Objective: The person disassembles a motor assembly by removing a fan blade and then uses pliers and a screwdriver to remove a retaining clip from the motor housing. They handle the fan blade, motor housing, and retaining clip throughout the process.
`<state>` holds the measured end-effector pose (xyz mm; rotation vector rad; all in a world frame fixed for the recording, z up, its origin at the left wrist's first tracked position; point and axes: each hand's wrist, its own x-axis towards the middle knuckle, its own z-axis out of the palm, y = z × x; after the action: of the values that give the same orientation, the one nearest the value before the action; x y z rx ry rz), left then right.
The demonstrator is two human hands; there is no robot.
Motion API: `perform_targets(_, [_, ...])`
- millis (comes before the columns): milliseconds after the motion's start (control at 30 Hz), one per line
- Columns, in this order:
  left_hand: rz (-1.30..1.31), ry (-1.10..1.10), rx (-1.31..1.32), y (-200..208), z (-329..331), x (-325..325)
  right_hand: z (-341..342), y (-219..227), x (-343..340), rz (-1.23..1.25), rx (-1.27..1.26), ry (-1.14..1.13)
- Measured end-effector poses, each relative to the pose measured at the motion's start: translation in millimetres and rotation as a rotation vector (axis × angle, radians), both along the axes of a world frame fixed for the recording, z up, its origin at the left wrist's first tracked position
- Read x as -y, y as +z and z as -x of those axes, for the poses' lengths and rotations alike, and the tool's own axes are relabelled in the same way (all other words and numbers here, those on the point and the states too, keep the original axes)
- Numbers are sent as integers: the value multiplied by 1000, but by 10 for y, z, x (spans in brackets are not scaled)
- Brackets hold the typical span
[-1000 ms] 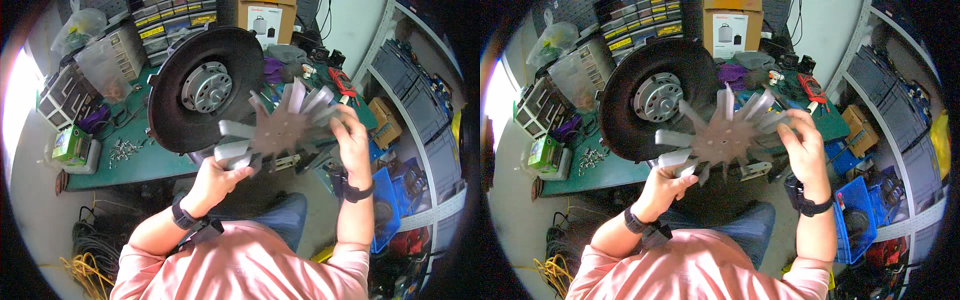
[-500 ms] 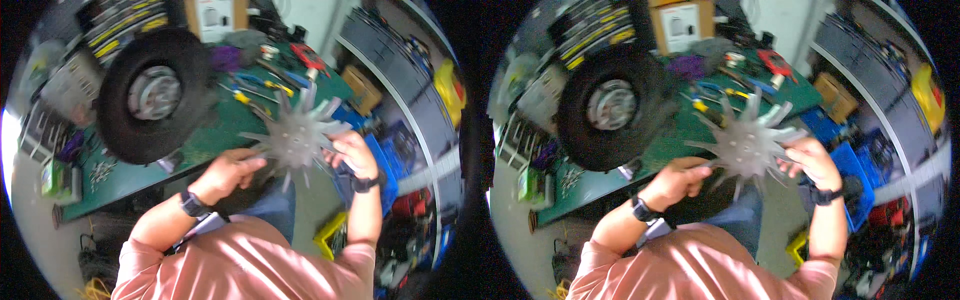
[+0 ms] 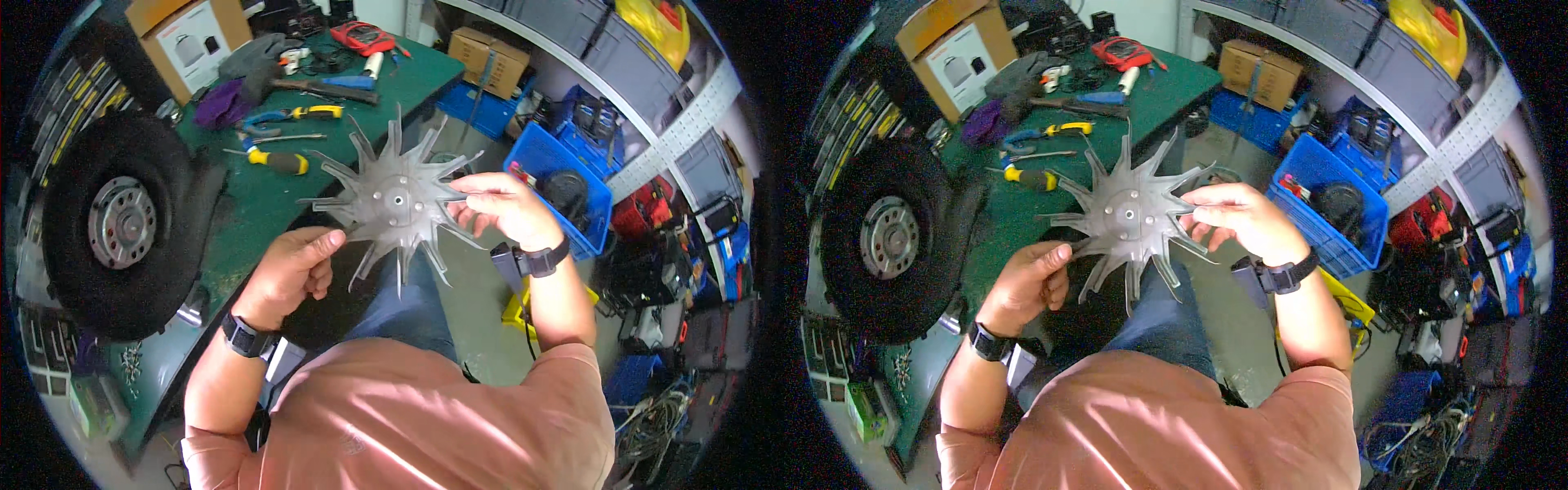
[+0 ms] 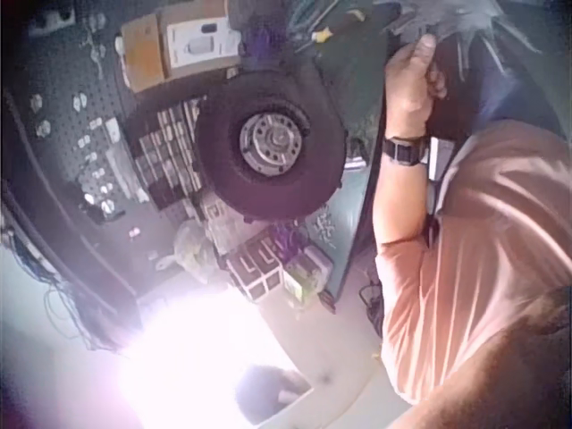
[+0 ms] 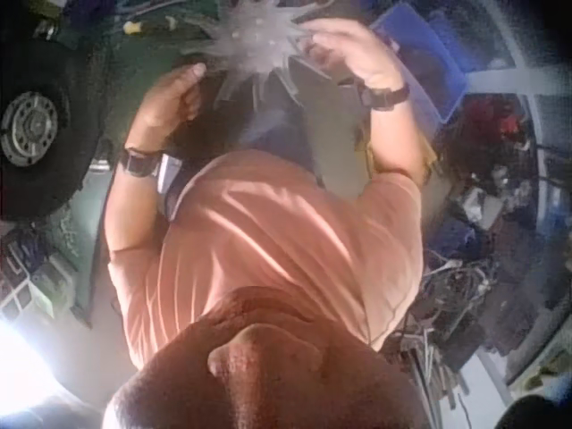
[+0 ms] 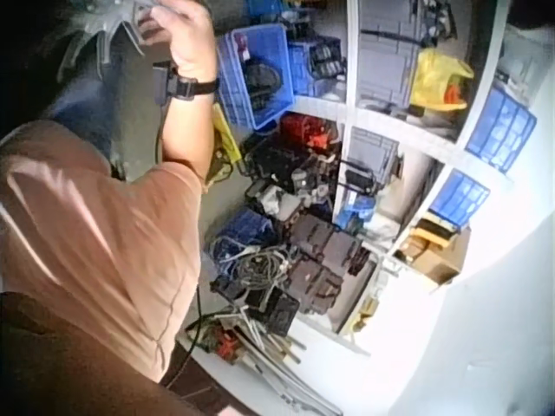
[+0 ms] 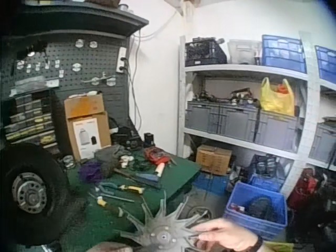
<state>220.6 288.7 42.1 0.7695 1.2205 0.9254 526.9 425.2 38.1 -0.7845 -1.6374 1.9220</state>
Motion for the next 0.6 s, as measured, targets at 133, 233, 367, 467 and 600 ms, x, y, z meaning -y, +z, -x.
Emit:
perform_targets(133, [-56,13,-351,213,-197,-89,-337,-427,49,198,-113,-214])
perform_targets(233, [-162,-50,-527,111,-156,4,-706,-957,51,280,-251,-380])
perform_targets(367, [-156,-204,-683,160,-125,334,-999,-1921,98,391,-139,-721])
perform_targets(467, [-129,-233,-763,161,-108,494,-1171,-2869,209,348,209,-1019])
perform_targets(600, [-127,-284,-723,174,64,621,-1649,-4583,725,77,437,-1007])
